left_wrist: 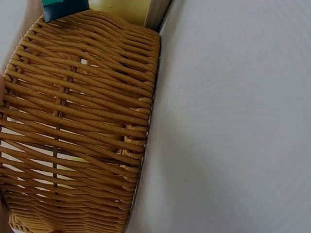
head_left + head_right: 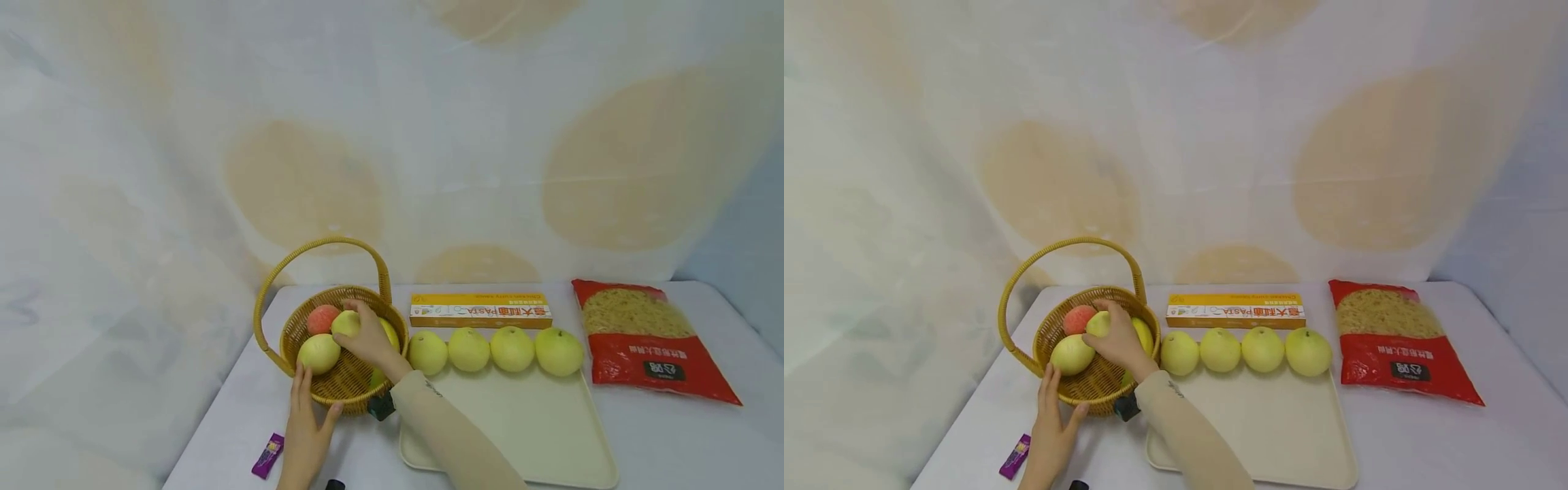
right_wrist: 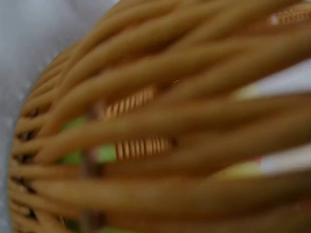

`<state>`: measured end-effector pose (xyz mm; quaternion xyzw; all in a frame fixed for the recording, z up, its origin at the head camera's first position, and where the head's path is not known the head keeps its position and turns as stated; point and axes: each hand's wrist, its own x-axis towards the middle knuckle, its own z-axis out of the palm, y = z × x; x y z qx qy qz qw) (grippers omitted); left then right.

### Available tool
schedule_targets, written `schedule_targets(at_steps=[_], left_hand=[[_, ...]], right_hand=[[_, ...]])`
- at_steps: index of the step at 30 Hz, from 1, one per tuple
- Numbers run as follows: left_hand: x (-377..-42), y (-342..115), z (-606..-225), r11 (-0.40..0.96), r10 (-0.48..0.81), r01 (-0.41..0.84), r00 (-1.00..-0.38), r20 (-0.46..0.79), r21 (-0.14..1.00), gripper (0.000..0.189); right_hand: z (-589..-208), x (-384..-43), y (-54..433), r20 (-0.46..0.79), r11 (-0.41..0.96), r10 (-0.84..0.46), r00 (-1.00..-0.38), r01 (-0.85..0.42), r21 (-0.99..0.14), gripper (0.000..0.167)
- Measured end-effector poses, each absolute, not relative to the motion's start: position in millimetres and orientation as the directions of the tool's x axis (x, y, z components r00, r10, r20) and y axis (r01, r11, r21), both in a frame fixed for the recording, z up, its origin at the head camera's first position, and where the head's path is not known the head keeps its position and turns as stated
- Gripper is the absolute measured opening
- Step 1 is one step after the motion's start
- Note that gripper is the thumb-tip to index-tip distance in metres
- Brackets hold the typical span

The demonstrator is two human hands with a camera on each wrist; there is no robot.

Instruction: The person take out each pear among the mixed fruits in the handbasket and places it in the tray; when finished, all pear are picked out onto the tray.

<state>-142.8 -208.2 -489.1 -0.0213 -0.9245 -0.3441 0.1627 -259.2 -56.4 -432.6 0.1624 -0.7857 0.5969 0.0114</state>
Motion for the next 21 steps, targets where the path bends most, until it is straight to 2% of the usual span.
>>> schedule_targets(at_steps=[12, 21], left_hand=[[-143.3, -206.2, -492.4, 0.77, -0.065, 0.166, -0.94, 0.335, 0.616, 0.083], [-142.6, -207.2, -495.2, 0.77, -0.059, 0.187, -0.931, 0.36, 0.61, 0.082]], right_hand=[[-442.3, -271.8, -58.2, 0.214, 0.413, -0.243, -0.946, -0.301, -0.86, 0.084], [-445.3, -269.1, -57.7, 0.191, 0.551, -0.252, -0.949, -0.303, -0.777, 0.087]])
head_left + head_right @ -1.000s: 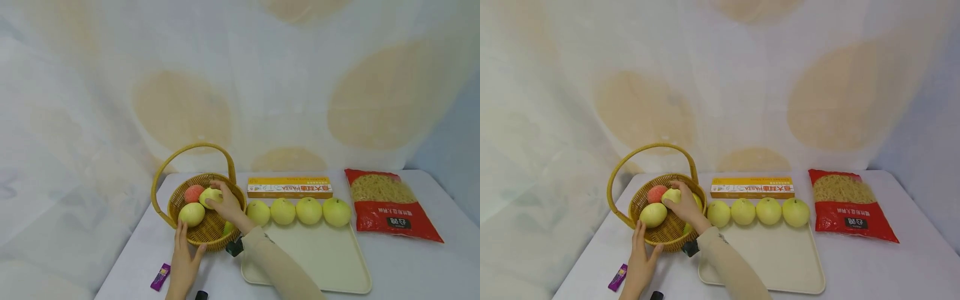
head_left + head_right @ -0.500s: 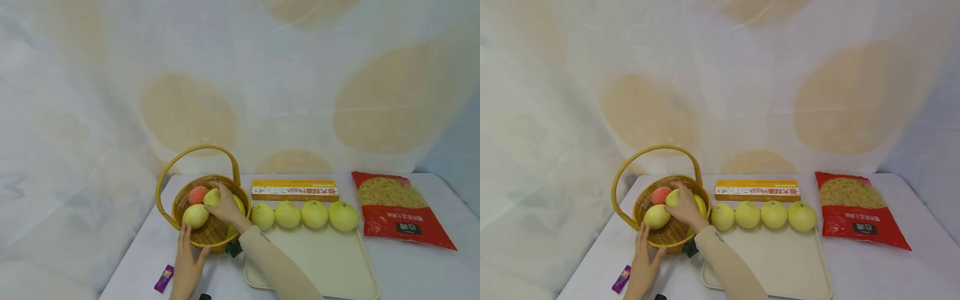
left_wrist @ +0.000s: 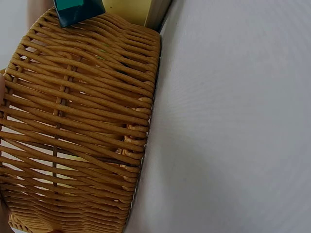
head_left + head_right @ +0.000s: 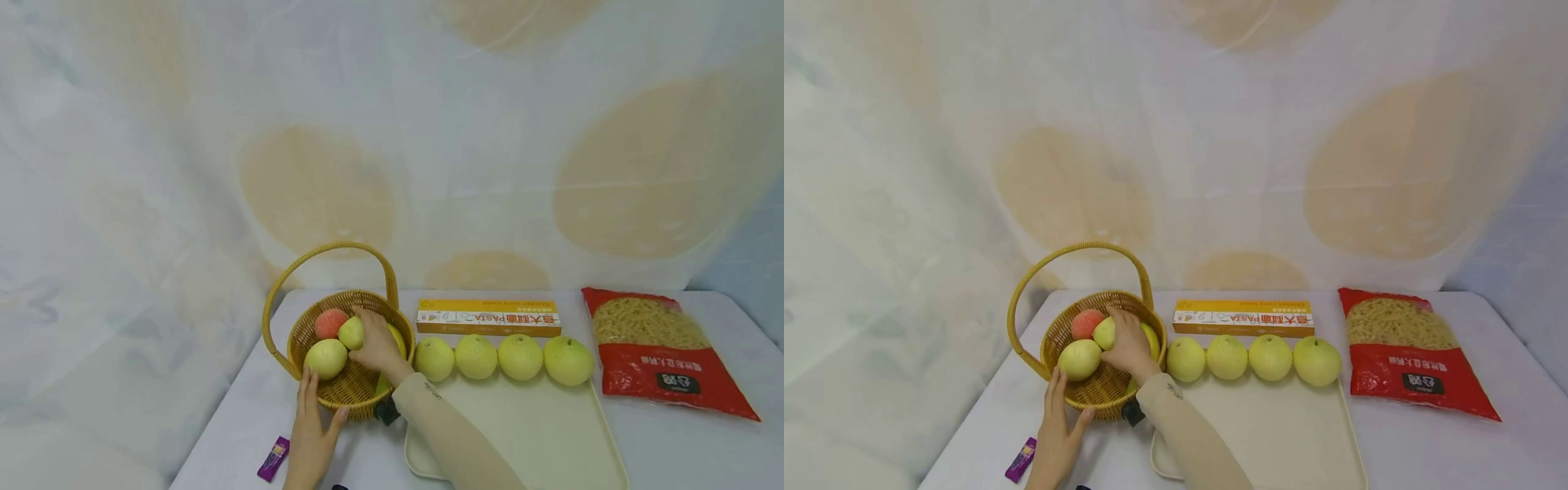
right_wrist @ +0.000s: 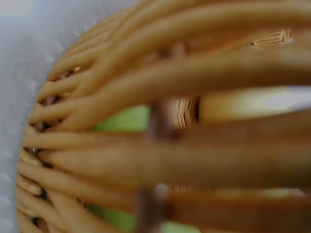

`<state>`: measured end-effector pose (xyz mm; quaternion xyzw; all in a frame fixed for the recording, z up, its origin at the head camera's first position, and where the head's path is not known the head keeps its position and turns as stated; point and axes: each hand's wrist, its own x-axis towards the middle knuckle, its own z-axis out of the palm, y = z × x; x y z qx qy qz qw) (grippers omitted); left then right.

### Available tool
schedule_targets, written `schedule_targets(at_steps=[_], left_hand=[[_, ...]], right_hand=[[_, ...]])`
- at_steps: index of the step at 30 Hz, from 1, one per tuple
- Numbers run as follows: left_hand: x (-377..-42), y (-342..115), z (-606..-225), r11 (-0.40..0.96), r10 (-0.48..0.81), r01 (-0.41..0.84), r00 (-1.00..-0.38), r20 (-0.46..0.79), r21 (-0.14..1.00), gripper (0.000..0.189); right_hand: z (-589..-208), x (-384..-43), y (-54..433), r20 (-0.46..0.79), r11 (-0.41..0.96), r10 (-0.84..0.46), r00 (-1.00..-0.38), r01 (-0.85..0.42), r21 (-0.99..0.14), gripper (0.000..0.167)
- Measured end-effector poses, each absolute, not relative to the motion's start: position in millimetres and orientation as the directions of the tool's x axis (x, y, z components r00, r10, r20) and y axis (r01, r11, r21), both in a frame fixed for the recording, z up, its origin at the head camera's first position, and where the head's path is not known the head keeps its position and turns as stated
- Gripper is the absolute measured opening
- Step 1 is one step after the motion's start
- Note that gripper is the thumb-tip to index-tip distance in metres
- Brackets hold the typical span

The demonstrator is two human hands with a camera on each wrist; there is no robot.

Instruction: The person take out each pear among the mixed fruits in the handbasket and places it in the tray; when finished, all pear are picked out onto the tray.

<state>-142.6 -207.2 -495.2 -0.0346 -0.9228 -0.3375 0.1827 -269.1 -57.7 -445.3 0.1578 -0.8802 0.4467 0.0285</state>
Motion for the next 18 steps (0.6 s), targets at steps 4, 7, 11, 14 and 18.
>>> schedule_targets(at_steps=[4, 7, 11, 14, 18], left_hand=[[-141.8, -208.3, -495.7, 0.772, -0.053, 0.188, -0.933, 0.356, 0.607, 0.082], [-141.7, -208.1, -494.8, 0.775, -0.055, 0.183, -0.934, 0.352, 0.605, 0.082], [-142.5, -208.1, -492.9, 0.775, -0.057, 0.179, -0.935, 0.35, 0.607, 0.082], [-143.0, -207.8, -492.7, 0.774, -0.059, 0.176, -0.936, 0.346, 0.609, 0.082], [-142.7, -207.3, -492.3, 0.771, -0.061, 0.177, -0.936, 0.347, 0.612, 0.081]], right_hand=[[-444.5, -268.0, -57.4, 0.206, 0.626, -0.271, -0.94, -0.334, -0.705, 0.081], [-444.7, -268.4, -56.4, 0.226, 0.673, -0.295, -0.928, -0.37, -0.641, 0.077], [-446.7, -267.9, -55.9, 0.191, 0.691, -0.337, -0.922, -0.38, -0.616, 0.075], [-448.8, -266.0, -56.1, 0.117, 0.637, -0.412, -0.904, -0.377, -0.672, 0.076], [-451.4, -263.0, -57.8, 0.046, 0.543, -0.513, -0.857, -0.366, -0.756, 0.074]])
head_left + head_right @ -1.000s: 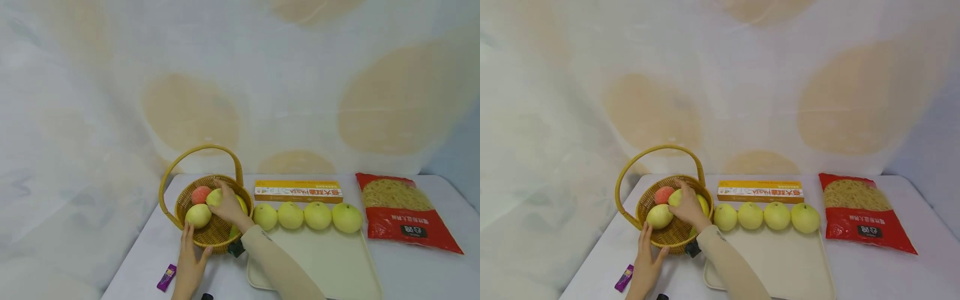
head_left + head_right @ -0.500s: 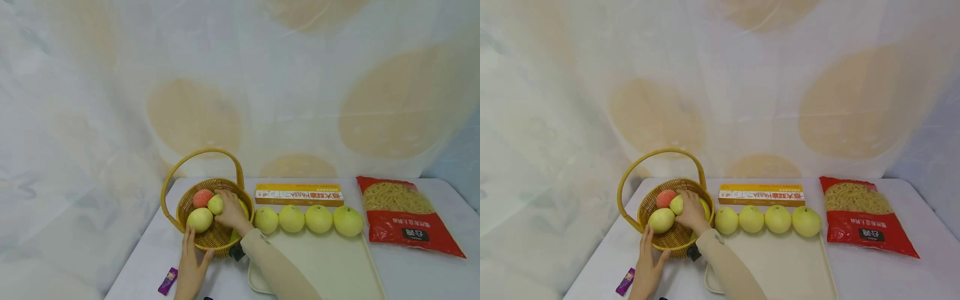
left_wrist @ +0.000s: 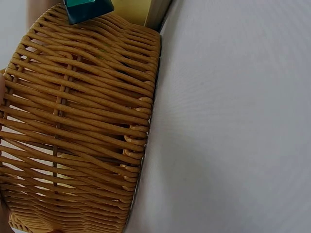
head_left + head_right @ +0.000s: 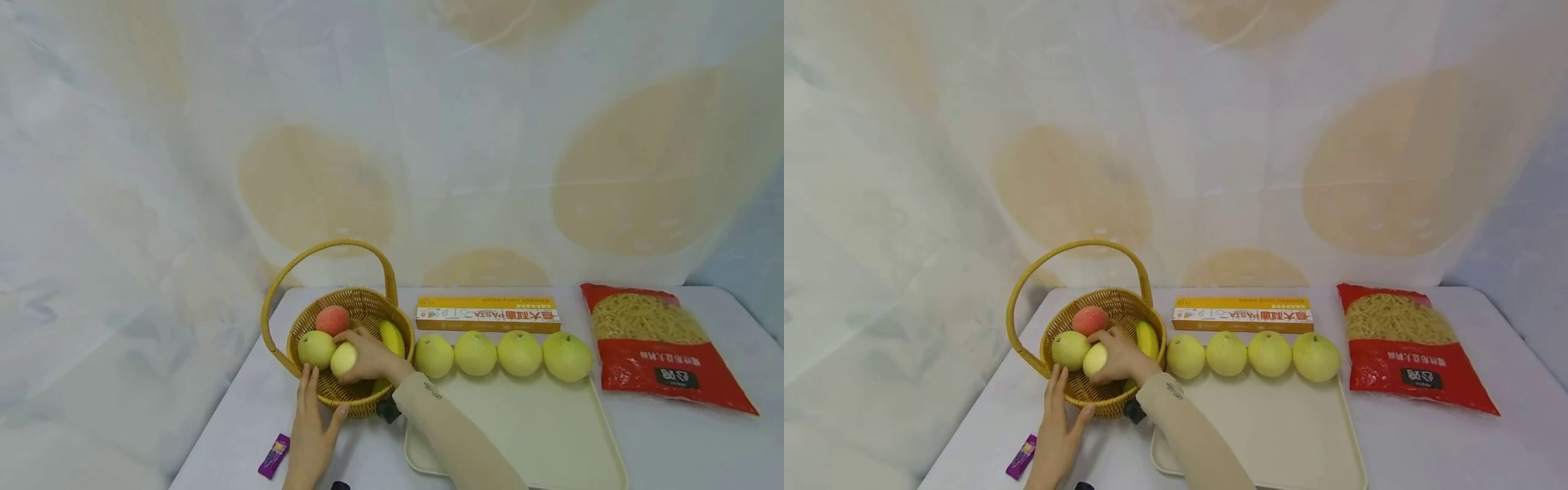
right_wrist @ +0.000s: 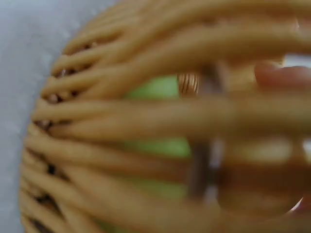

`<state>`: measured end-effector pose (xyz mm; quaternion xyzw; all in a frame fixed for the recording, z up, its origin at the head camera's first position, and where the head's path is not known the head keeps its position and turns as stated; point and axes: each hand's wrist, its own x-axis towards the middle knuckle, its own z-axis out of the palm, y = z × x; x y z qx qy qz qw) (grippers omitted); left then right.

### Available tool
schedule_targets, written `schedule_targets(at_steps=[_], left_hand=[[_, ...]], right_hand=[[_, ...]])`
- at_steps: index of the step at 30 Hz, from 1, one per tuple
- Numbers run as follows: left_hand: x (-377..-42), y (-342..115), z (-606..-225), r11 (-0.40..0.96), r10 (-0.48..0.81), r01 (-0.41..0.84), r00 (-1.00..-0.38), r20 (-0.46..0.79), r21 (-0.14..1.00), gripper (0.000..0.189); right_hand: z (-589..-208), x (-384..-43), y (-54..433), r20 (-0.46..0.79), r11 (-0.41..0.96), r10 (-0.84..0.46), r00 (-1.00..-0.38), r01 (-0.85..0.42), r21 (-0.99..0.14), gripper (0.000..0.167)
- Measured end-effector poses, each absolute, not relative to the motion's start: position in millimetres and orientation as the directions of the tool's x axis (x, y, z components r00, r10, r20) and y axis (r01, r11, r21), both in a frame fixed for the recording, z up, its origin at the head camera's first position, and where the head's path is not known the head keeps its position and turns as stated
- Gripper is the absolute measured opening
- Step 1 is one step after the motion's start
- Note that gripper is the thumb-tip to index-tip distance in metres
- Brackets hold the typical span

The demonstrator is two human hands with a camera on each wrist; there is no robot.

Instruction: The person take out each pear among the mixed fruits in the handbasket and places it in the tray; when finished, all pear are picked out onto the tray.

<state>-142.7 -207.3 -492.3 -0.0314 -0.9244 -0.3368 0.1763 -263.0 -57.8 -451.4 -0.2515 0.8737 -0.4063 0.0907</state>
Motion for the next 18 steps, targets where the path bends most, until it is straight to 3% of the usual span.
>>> schedule_targets(at_steps=[8, 18], left_hand=[[-142.3, -205.6, -490.1, 0.772, -0.061, 0.188, -0.929, 0.365, 0.607, 0.08], [-142.0, -207.1, -490.5, 0.767, -0.065, 0.176, -0.935, 0.348, 0.616, 0.082]], right_hand=[[-451.7, -261.5, -59.3, 0.083, 0.533, -0.54, -0.837, -0.417, -0.737, 0.066], [-443.8, -260.0, -61.9, 0.234, 0.409, -0.323, -0.917, -0.358, -0.839, 0.065]])
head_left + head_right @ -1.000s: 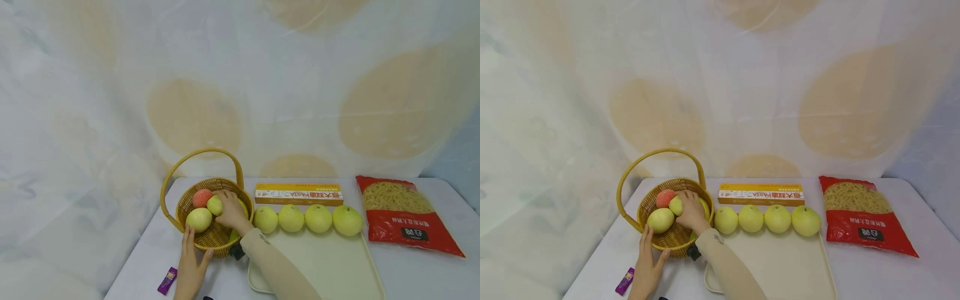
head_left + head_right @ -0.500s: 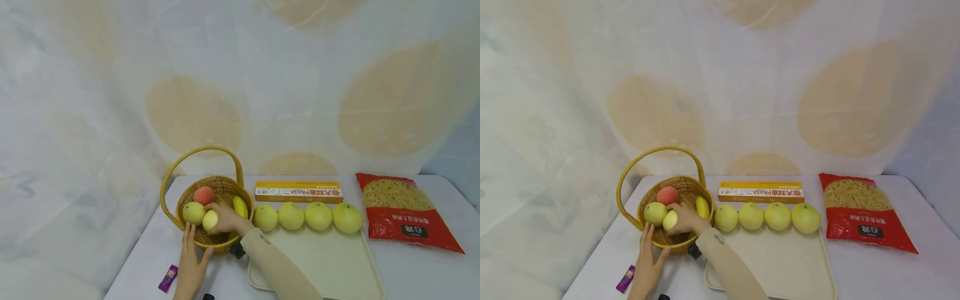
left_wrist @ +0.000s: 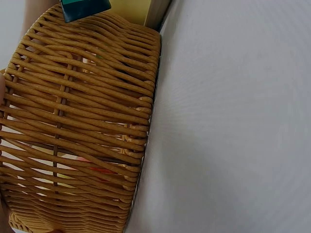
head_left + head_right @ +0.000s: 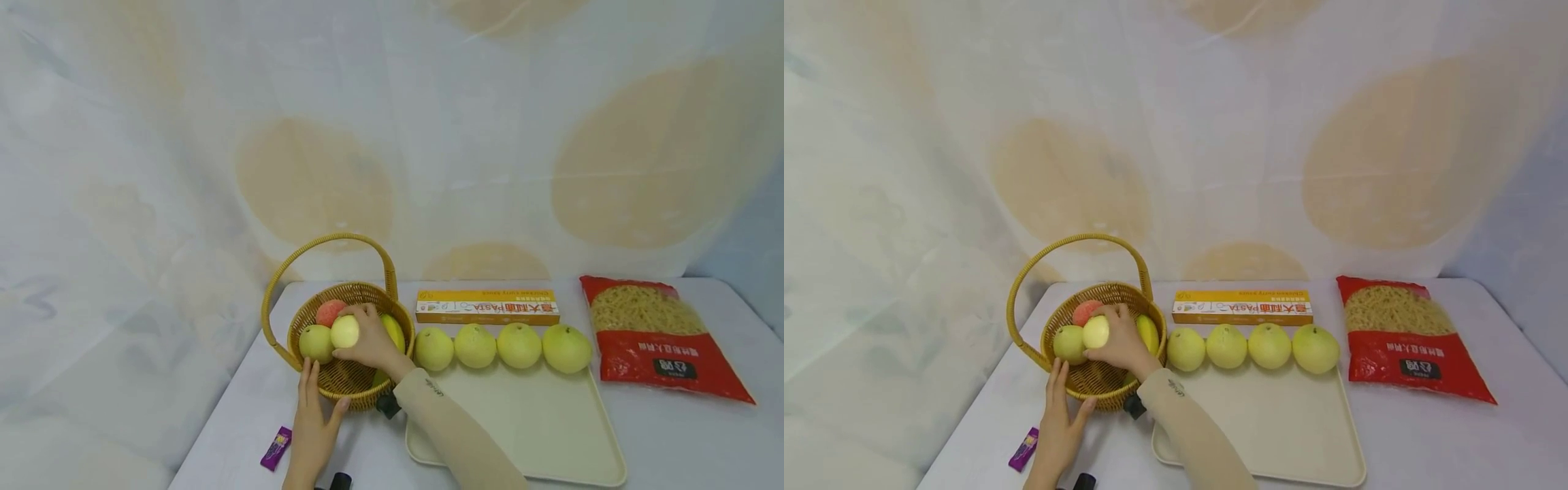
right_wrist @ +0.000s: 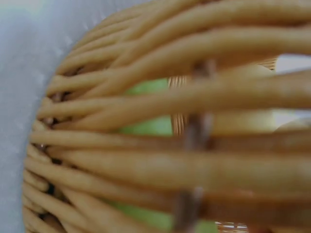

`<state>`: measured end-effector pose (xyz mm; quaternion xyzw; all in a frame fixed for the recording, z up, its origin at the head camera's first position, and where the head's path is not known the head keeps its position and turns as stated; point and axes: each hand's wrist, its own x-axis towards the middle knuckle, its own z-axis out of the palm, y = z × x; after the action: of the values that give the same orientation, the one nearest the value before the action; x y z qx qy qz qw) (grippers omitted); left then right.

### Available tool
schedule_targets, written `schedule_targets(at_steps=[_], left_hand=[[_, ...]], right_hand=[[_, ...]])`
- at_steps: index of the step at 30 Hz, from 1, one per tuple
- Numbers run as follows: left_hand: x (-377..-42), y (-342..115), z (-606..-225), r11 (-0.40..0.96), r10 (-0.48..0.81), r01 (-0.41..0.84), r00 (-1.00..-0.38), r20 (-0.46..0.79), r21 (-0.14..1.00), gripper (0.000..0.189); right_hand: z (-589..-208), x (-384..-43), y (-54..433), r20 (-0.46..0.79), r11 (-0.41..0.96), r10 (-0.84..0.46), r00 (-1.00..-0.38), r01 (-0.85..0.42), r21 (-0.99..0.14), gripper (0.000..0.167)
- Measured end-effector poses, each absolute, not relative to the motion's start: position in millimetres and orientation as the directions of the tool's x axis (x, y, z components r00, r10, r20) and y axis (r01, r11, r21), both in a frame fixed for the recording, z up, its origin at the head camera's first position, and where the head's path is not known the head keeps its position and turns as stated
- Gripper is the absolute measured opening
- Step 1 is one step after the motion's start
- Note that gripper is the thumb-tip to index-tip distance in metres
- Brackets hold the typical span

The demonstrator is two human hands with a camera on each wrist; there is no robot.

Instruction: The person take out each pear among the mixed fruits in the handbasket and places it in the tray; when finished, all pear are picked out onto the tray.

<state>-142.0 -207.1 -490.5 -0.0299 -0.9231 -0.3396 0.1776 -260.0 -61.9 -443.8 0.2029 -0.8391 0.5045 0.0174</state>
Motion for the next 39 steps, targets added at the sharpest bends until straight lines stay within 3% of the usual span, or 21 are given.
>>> schedule_targets(at_steps=[7, 15, 25, 39], left_hand=[[-142.6, -205.8, -490.7, 0.764, -0.065, 0.188, -0.93, 0.362, 0.618, 0.081], [-140.1, -204.6, -490.3, 0.768, -0.069, 0.167, -0.939, 0.338, 0.619, 0.081], [-142.1, -209.6, -488.2, 0.777, -0.064, 0.143, -0.951, 0.302, 0.613, 0.083], [-138.2, -206.3, -480.5, 0.779, -0.038, 0.151, -0.957, 0.286, 0.608, 0.081]], right_hand=[[-437.9, -258.0, -60.8, 0.313, 0.386, -0.248, -0.917, -0.39, -0.836, 0.062], [-431.0, -247.6, -53.3, 0.389, 0.269, -0.044, -0.92, -0.386, -0.882, 0.058], [-426.8, -230.9, -33.4, 0.295, 0.037, -0.035, -0.955, -0.296, -0.954, 0.062], [-434.6, -191.4, 37.0, 0.341, -0.046, 0.112, -0.933, -0.348, -0.936, 0.065]])
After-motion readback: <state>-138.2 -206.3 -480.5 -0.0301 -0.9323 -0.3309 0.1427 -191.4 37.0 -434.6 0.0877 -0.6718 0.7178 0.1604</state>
